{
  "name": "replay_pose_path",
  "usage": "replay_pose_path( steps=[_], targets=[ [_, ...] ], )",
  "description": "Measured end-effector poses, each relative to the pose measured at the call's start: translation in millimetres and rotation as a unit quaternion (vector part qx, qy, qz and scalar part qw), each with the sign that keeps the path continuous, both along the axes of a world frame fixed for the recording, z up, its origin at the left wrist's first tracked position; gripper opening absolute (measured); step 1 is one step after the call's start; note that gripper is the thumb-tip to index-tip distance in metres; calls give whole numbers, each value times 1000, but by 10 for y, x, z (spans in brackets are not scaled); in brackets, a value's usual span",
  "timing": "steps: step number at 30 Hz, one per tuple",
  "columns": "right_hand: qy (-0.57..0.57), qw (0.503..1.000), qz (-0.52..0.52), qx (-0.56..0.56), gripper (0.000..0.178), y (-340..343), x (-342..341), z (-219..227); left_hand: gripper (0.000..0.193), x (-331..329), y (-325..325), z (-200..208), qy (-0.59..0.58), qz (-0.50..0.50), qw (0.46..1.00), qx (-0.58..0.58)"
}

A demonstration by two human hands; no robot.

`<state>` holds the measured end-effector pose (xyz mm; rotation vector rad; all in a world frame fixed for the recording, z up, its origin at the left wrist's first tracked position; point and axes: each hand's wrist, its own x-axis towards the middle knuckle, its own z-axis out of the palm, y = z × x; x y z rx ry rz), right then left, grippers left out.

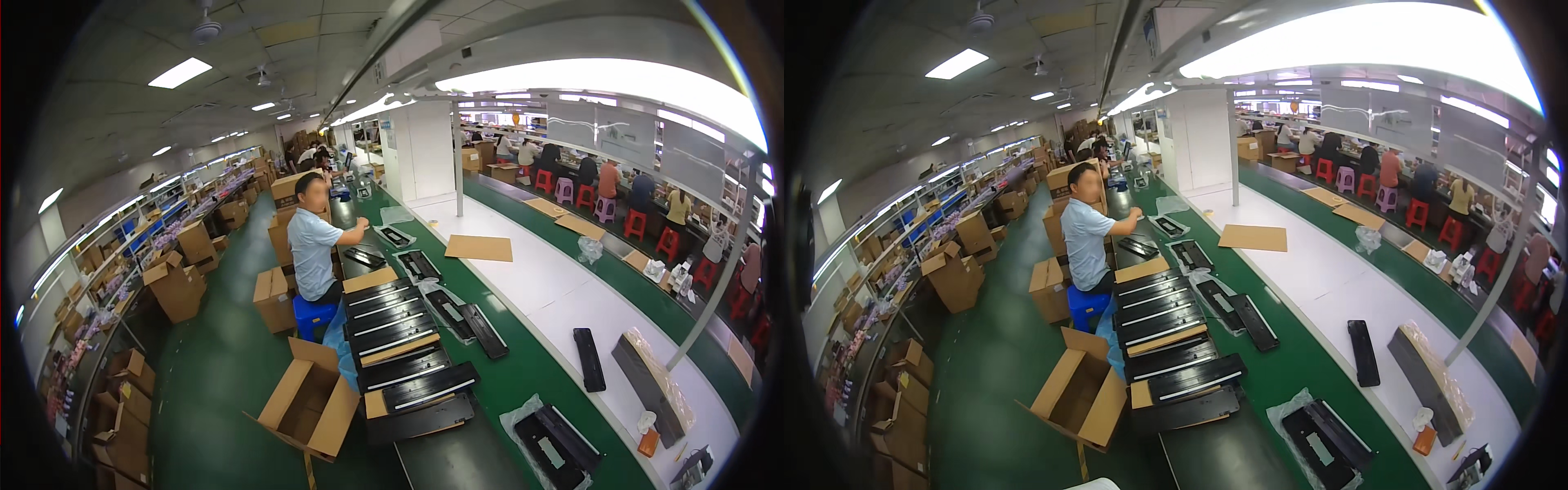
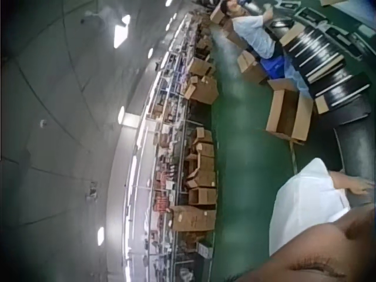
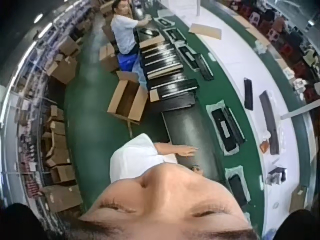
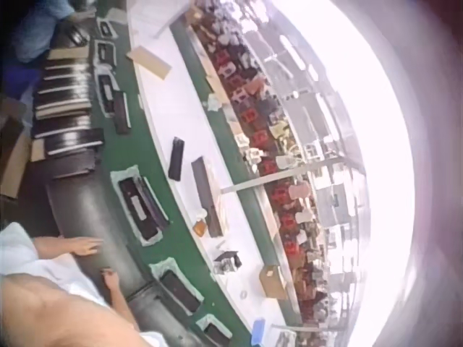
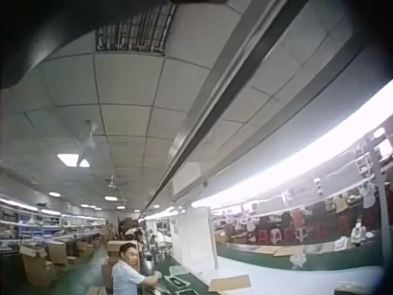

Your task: The person assembles plastic enclosure parts on a green conveyor belt, placing a top cover onto a base and fitting them together by hand.

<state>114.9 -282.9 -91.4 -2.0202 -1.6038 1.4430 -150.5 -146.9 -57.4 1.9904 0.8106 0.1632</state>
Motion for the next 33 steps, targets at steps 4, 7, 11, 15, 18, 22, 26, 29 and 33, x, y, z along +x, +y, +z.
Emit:
replay_pose_path(
  steps=[4,7,11,15,18,22,26,29,33],
  targets=[
    [-70,996,4,-46,53,-369,325,-723,62,-413,-197,-40,1,40,994,103],
    [-183,979,13,-85,59,-549,496,-859,62,-474,-89,461,20,18,999,33],
    [-167,983,0,-82,59,-372,394,-567,61,-598,-44,577,29,14,999,36],
    [-148,986,-14,-74,58,-132,221,-269,61,-590,-15,499,46,13,999,12],
    [-138,988,-18,-69,57,-27,119,-152,59,-564,25,388,43,27,999,17],
    [-129,989,-16,-70,57,59,67,-67,54,-535,45,336,34,29,999,20],
    [-126,989,-14,-76,56,100,39,-20,52,-543,93,392,41,36,998,20],
    [-128,989,-19,-76,56,102,83,9,51,-455,265,478,52,-12,999,2],
    [-123,990,7,-67,55,184,-41,143,53,-508,323,-59,61,6,998,16]
  ],
)
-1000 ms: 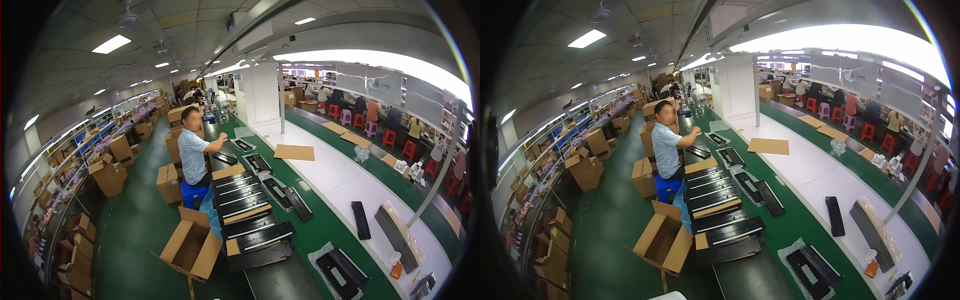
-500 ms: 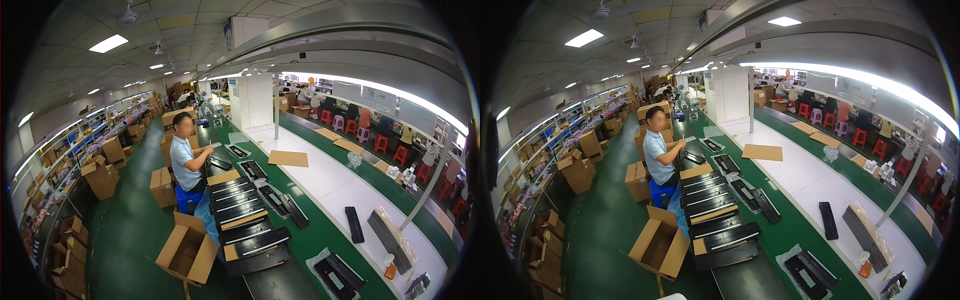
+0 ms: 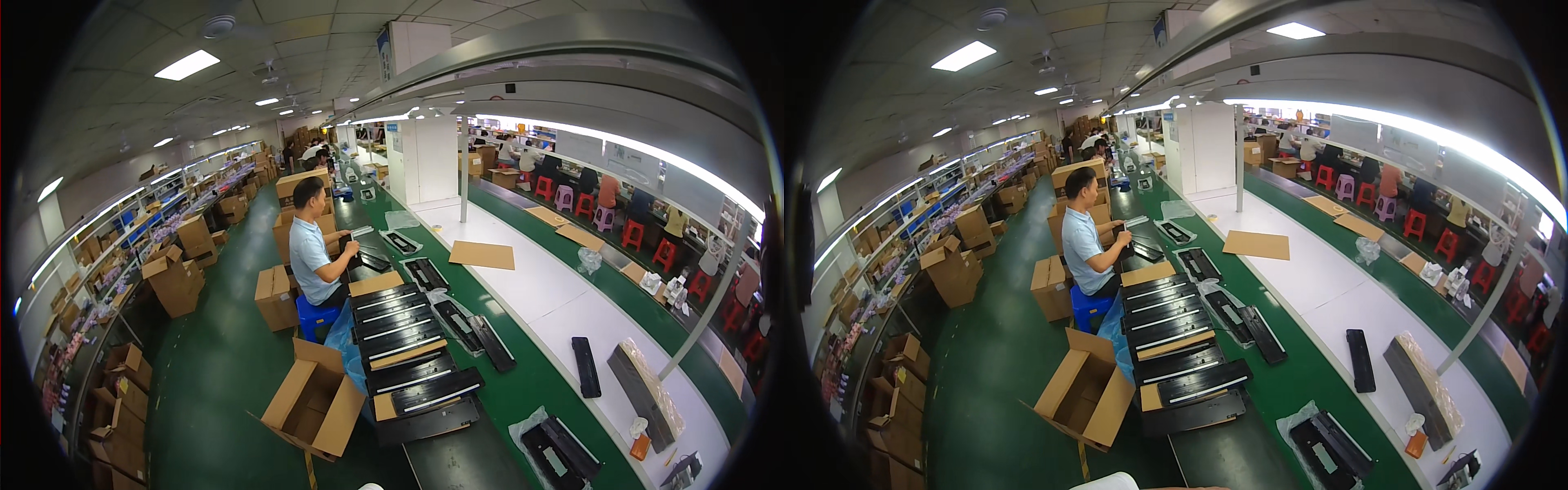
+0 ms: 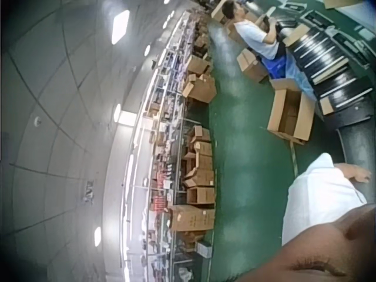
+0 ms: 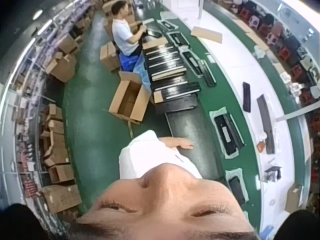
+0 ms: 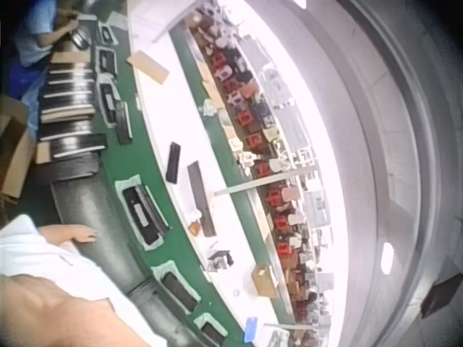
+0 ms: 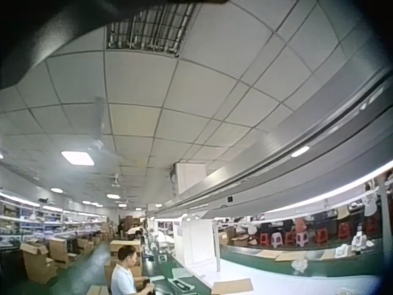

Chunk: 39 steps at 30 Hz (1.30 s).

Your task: The person assembles plastic enclosure parts on a green conveyor belt, placing a top cover onto a base and fitting them together by hand.

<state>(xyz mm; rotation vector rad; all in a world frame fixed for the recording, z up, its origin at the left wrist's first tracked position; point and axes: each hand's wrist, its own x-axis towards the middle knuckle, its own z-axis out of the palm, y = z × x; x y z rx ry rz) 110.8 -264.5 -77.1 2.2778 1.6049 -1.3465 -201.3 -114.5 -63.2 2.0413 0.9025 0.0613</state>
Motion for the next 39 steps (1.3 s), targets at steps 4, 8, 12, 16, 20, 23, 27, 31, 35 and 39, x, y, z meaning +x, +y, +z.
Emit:
replay_pose_path(
  steps=[4,8,12,16,20,23,27,31,35,39],
  targets=[
    [0,1000,11,0,54,32,-8,-45,55,13,117,-363,-22,20,1000,9],
    [-2,1000,11,7,54,28,16,8,54,74,106,-418,-37,39,999,-2],
    [-3,1000,28,13,53,62,-24,77,53,-50,15,-303,-39,41,998,23],
    [-4,999,31,16,52,25,-47,91,51,-109,-186,192,-2,86,996,37],
    [-6,998,52,20,52,31,-96,95,51,-258,-367,571,-1,109,994,20],
    [-6,998,58,25,51,20,-65,91,50,-335,-456,959,48,145,988,-6],
    [-9,997,63,32,51,23,-62,86,49,-443,-576,1116,68,156,985,15],
    [-4,997,73,40,50,36,-147,107,49,-570,-695,855,62,181,979,62],
    [-1,997,67,45,49,9,-175,115,49,-577,-671,684,87,163,980,77],
    [3,997,66,49,49,-30,-214,111,49,-556,-646,526,72,164,981,75]
  ],
)
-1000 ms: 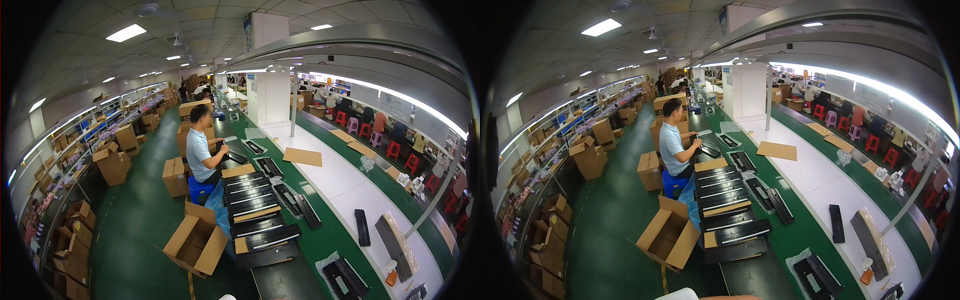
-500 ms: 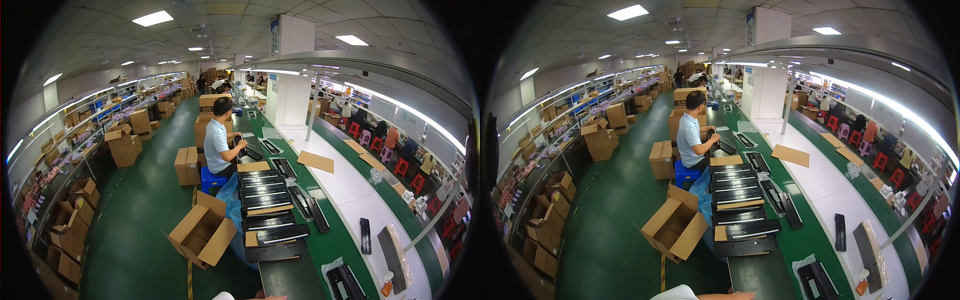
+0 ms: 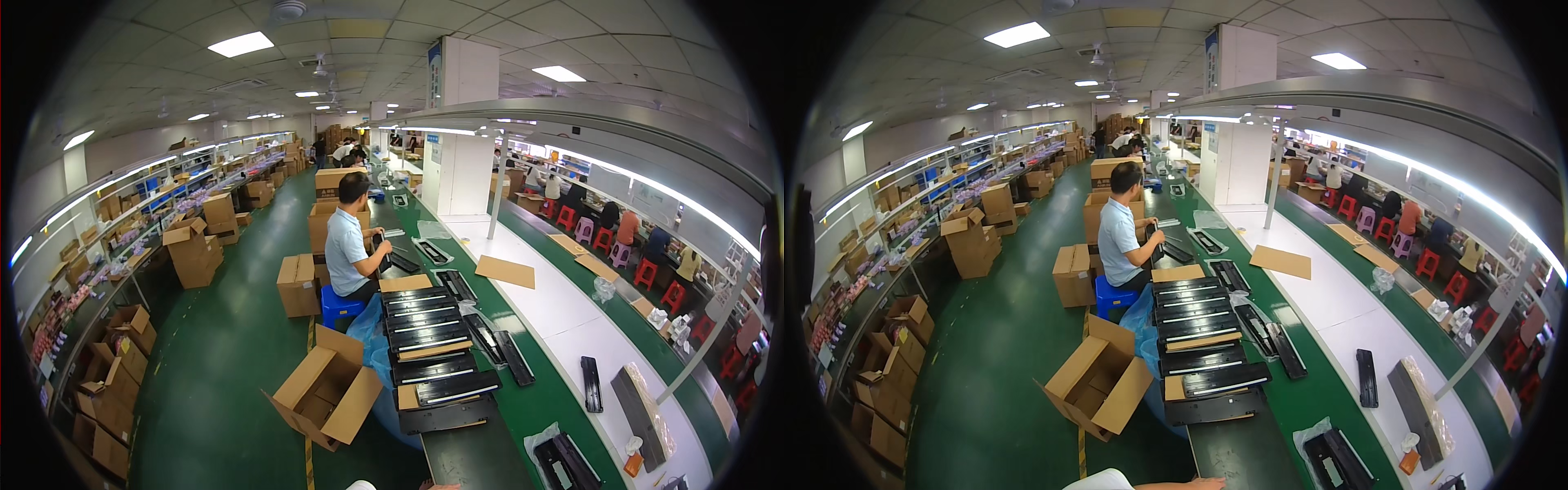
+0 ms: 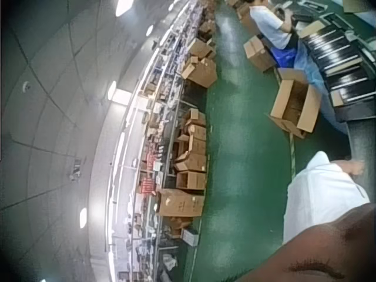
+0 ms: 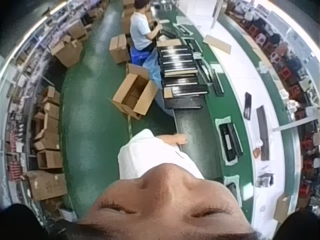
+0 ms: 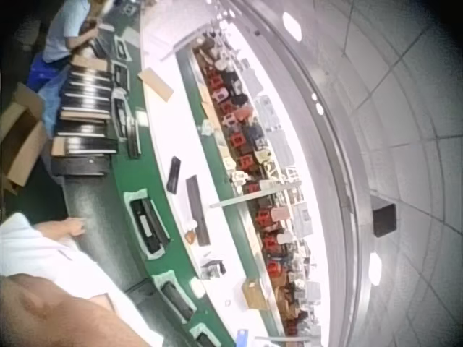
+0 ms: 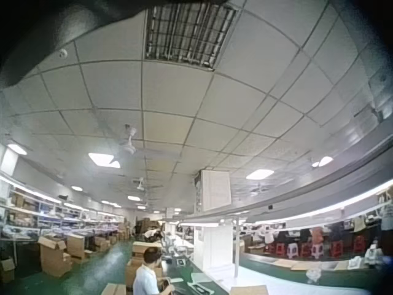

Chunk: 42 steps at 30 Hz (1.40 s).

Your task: The person assembles plastic enclosure parts on a green conveyor belt, placing a top cover onto a base and fitting them together by hand.

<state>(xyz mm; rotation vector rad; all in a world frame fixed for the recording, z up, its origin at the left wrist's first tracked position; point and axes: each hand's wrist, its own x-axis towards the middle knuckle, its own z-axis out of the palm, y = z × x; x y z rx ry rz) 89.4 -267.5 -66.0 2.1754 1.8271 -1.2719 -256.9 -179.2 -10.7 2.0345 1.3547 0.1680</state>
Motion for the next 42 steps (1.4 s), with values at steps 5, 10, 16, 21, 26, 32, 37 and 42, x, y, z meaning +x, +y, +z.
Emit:
replay_pose_path(
  steps=[5,10,16,21,26,32,37,42],
  targets=[
    [6,1000,-16,0,48,-54,-9,-37,51,45,35,82,26,-14,999,-25],
    [16,1000,-20,-1,47,-60,-55,-68,47,-9,87,-50,1,-22,999,-50],
    [31,999,-23,4,46,-24,-80,-8,49,-107,75,-191,-15,-8,997,-80],
    [43,997,-54,14,46,-59,-46,115,50,-75,150,384,27,-56,998,-14],
    [67,995,-62,41,45,8,-176,93,38,254,572,380,55,-247,967,-24],
    [103,981,-99,134,44,109,-335,-389,31,1398,573,-233,-240,-504,829,40],
    [82,962,-141,220,43,240,-430,-902,33,2005,313,-779,-342,-634,689,70],
    [48,952,-154,261,42,259,-704,-1171,32,1931,351,-998,-420,-599,669,128]
  ],
)
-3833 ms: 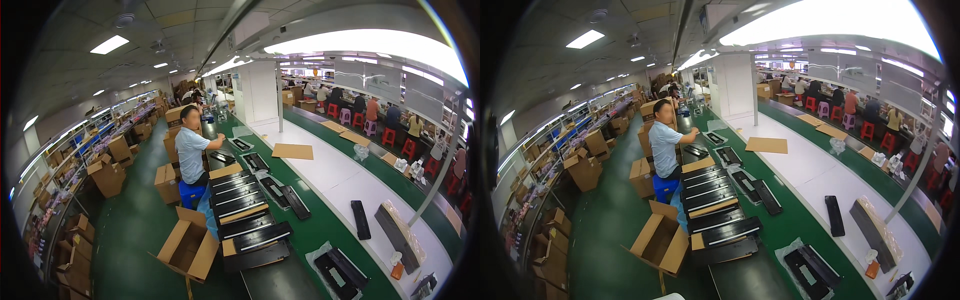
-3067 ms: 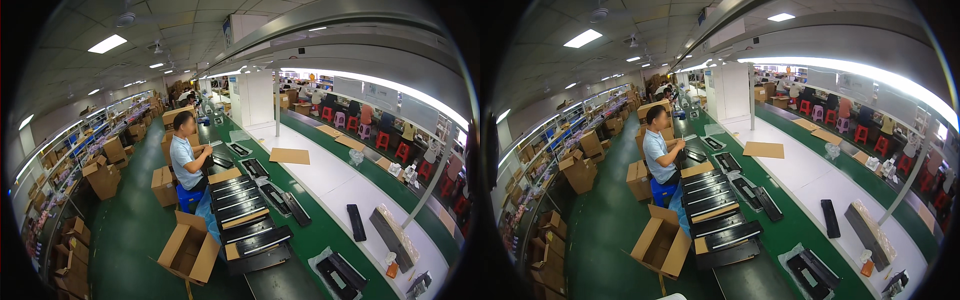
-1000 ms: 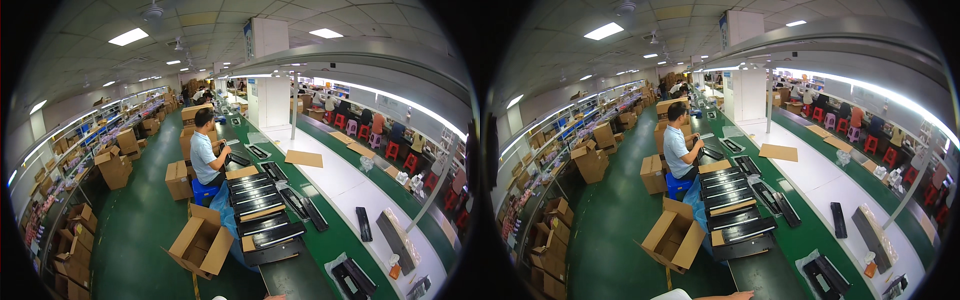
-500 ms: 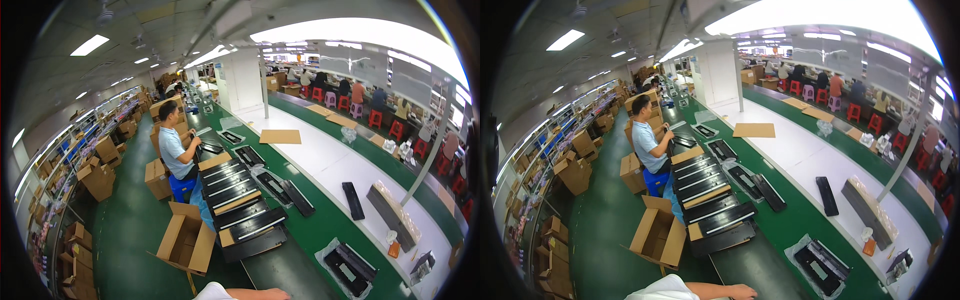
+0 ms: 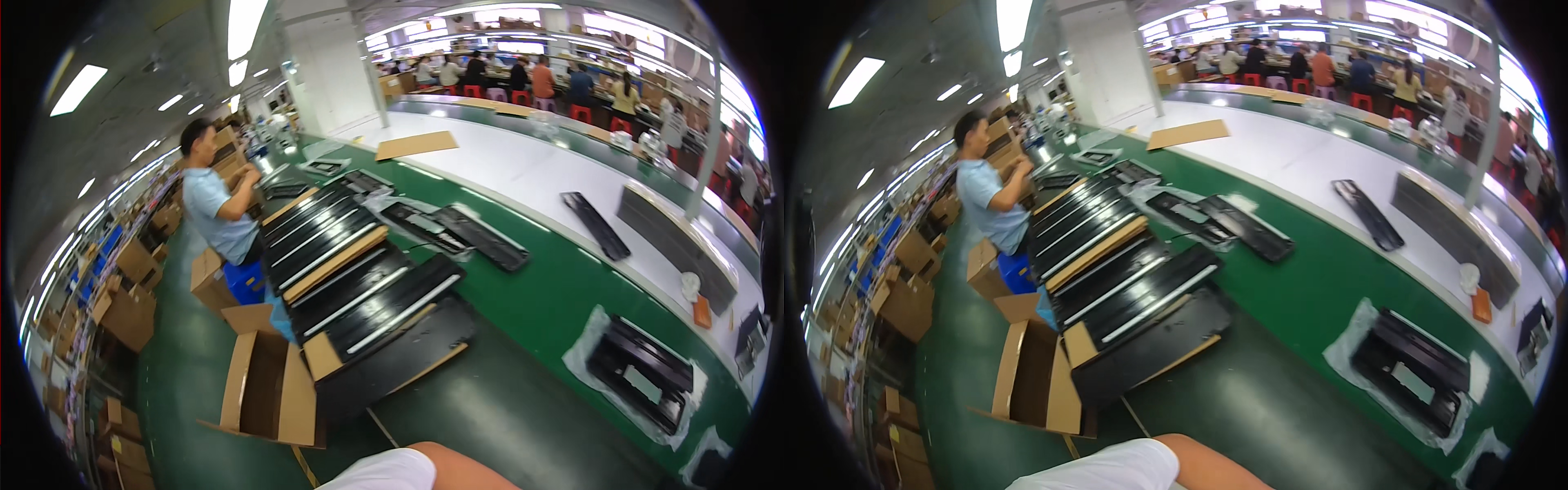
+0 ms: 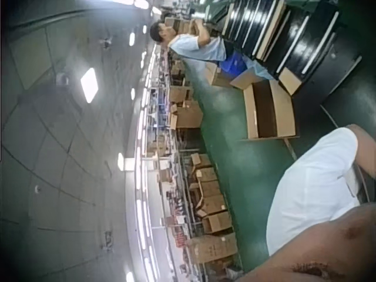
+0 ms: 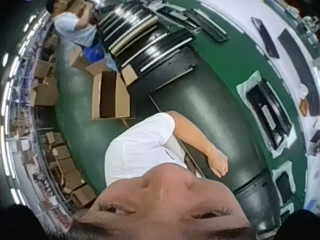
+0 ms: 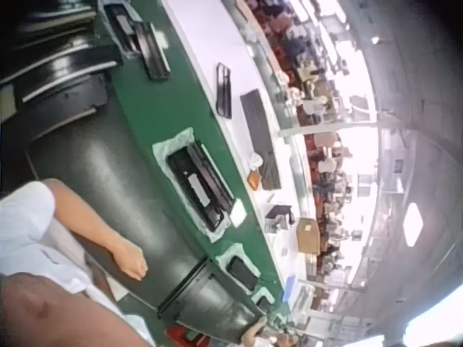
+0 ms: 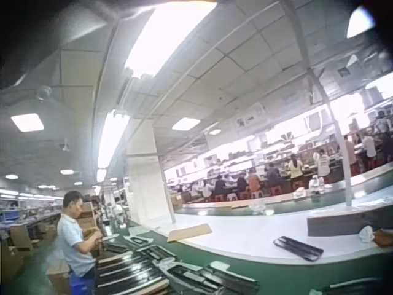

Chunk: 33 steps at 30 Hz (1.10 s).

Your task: The person assembles plastic enclosure parts on a green conveyor belt, placing a top cover onto a base and fitting them together by hand.

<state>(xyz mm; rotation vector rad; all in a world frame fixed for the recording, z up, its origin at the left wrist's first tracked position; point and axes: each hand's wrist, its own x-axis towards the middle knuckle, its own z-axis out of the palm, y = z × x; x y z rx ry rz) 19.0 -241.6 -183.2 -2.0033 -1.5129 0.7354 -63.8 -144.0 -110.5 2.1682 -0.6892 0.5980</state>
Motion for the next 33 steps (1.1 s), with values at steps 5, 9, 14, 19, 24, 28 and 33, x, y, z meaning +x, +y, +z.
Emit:
replay_pose_path(
  steps=[5,9,14,19,24,28,33],
  targets=[
    [-35,999,-22,10,42,-88,-179,-9,34,155,-28,-8,-11,-15,999,41],
    [-41,999,-23,18,41,-29,-236,-43,36,22,44,28,15,15,999,25],
    [-33,998,-36,25,40,114,-54,-82,37,-215,65,98,38,34,998,29],
    [-40,996,-81,21,40,21,305,-79,34,-184,186,251,141,11,988,-63],
    [-68,996,-45,22,39,38,0,-20,18,-284,344,414,244,-19,970,3],
    [-96,993,-69,23,38,-240,-218,-186,19,-215,318,259,153,11,988,-9],
    [-149,983,-101,38,37,-751,-552,-419,20,-122,236,405,145,15,989,32]
  ],
)
